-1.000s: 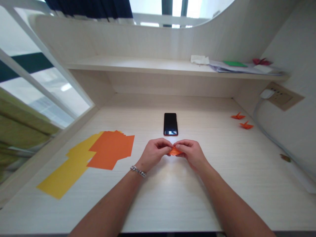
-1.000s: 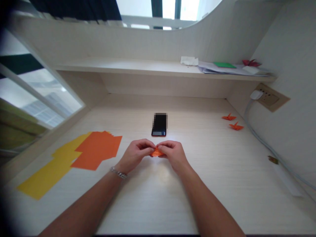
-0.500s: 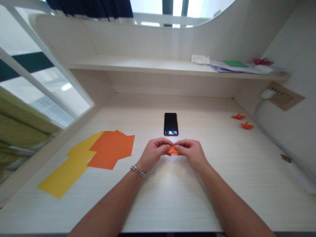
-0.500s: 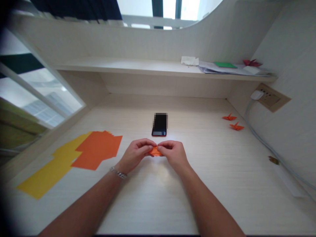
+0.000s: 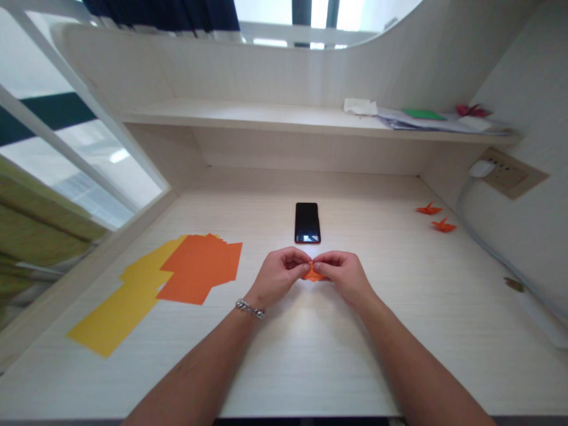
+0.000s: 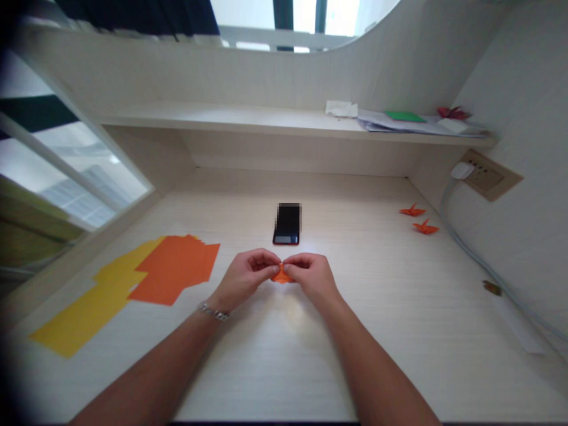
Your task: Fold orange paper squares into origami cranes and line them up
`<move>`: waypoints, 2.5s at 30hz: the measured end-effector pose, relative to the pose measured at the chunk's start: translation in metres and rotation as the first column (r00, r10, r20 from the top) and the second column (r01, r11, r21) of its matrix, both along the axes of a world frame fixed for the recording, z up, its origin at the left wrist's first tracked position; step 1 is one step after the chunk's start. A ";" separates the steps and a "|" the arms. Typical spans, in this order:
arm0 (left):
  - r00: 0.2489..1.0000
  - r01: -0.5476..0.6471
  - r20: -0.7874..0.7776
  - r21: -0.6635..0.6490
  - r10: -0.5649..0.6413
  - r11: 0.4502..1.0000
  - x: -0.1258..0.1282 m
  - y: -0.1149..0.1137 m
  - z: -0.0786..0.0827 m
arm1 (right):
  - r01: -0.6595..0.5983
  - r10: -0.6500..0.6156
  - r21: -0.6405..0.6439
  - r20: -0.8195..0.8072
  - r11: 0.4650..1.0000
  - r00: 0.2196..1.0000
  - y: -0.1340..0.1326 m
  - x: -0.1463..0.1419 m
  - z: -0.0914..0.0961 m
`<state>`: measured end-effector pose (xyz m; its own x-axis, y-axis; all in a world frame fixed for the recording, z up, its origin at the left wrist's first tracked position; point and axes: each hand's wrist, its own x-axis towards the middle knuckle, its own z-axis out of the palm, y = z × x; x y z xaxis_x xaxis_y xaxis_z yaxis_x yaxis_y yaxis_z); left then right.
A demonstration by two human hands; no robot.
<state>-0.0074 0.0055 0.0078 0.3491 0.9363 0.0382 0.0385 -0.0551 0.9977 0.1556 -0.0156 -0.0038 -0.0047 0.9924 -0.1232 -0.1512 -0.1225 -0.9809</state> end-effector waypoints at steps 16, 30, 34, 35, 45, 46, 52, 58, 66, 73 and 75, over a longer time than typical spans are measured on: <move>0.993 0.010 0.121 -0.067 -0.002 0.998 -0.001 0.000 -0.001 | 0.053 -0.077 0.122 0.202 0.991 0.976 -0.001 0.001 0.005; 0.994 0.041 0.103 -0.060 -0.034 0.997 0.001 -0.003 -0.001 | 0.071 -0.082 0.125 0.085 0.990 0.993 -0.001 -0.001 0.003; 0.995 0.040 0.095 -0.083 -0.032 0.996 0.002 -0.003 -0.001 | 0.071 -0.069 0.035 -0.062 0.997 0.996 0.001 -0.001 0.000; 0.995 0.040 0.095 -0.093 -0.031 0.995 0.002 -0.003 -0.001 | 0.073 -0.072 0.012 -0.084 0.997 0.994 0.002 -0.001 0.001; 0.998 0.002 0.062 -0.125 0.006 0.992 0.004 -0.004 0.001 | 0.076 -0.073 0.027 -0.083 0.997 0.994 0.001 -0.002 -0.003; 0.998 -0.003 0.061 -0.125 0.011 0.992 0.004 -0.004 0.001 | 0.082 -0.079 0.041 -0.075 0.996 0.994 0.001 -0.002 -0.005; 0.998 -0.008 0.059 -0.098 0.014 0.995 0.003 -0.003 0.000 | 0.146 -0.142 0.099 -0.045 0.984 0.989 0.000 -0.006 -0.003; 0.996 0.000 0.085 -0.107 0.009 0.994 0.001 -0.001 -0.003 | 0.153 -0.152 0.111 -0.014 0.982 0.988 0.000 -0.006 -0.003; 0.994 -0.014 0.110 -0.065 0.021 0.998 0.003 -0.001 -0.001 | 0.154 -0.151 0.105 -0.030 0.982 0.988 0.000 -0.006 -0.002; 0.995 -0.056 0.080 -0.048 0.059 0.997 0.001 0.000 0.000 | 0.101 -0.095 0.038 -0.136 0.994 0.986 0.002 -0.004 -0.004; 0.995 -0.046 0.084 -0.056 0.050 0.997 0.001 0.001 -0.001 | 0.109 -0.102 0.058 -0.110 0.992 0.989 0.002 -0.003 -0.003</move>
<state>-0.0068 0.0062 0.0070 0.3013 0.9534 0.0147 -0.0454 -0.0010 0.9990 0.1526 -0.0139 -0.0069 0.0905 0.9938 -0.0646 -0.2645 -0.0386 -0.9636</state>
